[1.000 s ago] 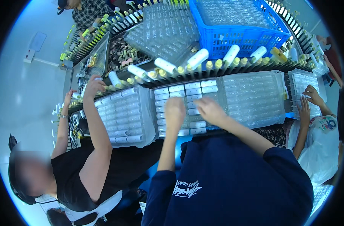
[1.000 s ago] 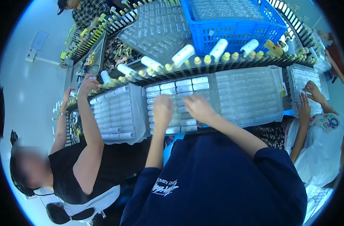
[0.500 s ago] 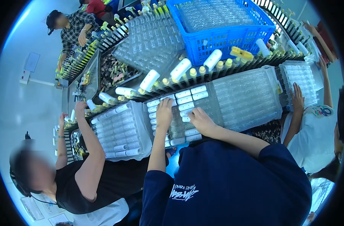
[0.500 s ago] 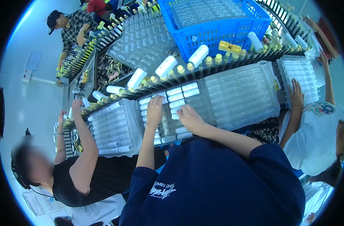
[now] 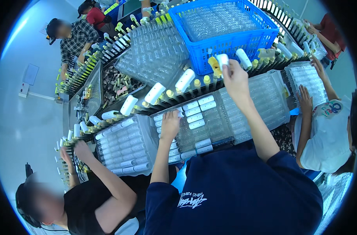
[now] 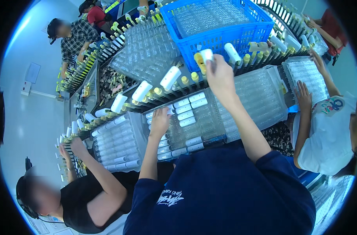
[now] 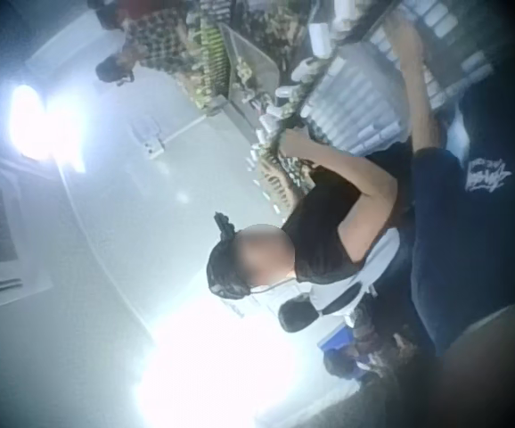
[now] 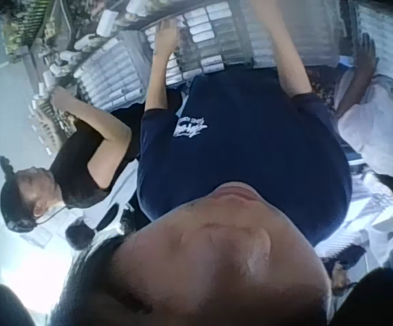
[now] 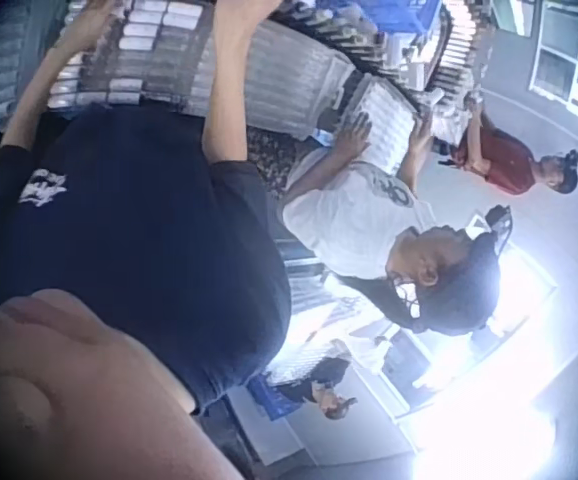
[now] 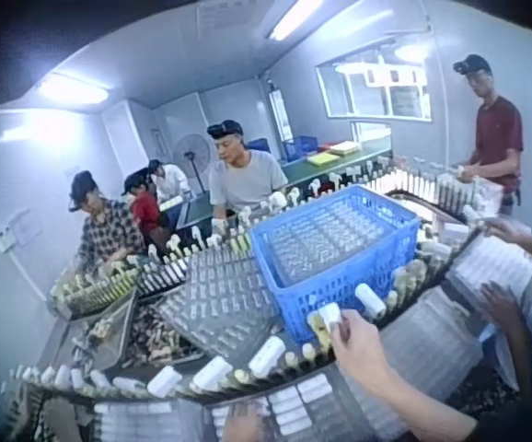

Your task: The person places small white bottles with yellow caps into clear plastic trays on a conveyor belt. They repeatedly pick up bottles from a blue crate and arrange them into the trays, then move the filled trays to a stack on the right.

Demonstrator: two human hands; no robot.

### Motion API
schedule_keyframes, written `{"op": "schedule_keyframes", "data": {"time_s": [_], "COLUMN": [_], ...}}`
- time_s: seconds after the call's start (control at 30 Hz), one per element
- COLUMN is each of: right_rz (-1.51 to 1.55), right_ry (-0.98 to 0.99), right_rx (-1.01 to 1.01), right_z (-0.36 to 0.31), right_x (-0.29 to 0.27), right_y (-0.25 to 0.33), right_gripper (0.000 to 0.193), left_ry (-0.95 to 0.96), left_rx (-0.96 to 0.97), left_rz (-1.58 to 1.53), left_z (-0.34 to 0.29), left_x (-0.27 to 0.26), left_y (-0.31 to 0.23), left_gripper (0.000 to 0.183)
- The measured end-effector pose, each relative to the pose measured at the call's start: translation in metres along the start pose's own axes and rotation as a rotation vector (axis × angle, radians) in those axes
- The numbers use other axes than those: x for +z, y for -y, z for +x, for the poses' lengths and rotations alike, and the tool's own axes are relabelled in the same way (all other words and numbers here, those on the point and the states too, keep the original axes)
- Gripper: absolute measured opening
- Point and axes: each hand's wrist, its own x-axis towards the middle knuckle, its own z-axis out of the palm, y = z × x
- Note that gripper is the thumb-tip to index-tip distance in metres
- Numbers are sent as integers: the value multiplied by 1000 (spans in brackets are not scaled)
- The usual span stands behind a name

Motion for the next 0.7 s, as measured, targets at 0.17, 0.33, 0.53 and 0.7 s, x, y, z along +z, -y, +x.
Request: {"op": "schedule_keyframes", "data": {"time_s": [0.17,0.33,0.53,0.7], "right_rz": [-476,-875,-991,-424], "right_ry": [224,71,95,422], "right_rx": [-226,-432,-538,-550], "right_z": [2,-29,-52,-68], "right_x": [51,104,139,131], "right_y": [24,27,44,64], "right_gripper": [33,57,61,60], "left_ry": [-125,-387,-542,-477], "left_rx": [-166,-290,-275,147], "left_rz": [-195,-285,-655,-407], "left_z": [-3,5,62,153], "left_x": [-49,-108,-169,-213], "left_y": [-24,-58,-94,-144], "left_gripper": [30,40,35,39]}}
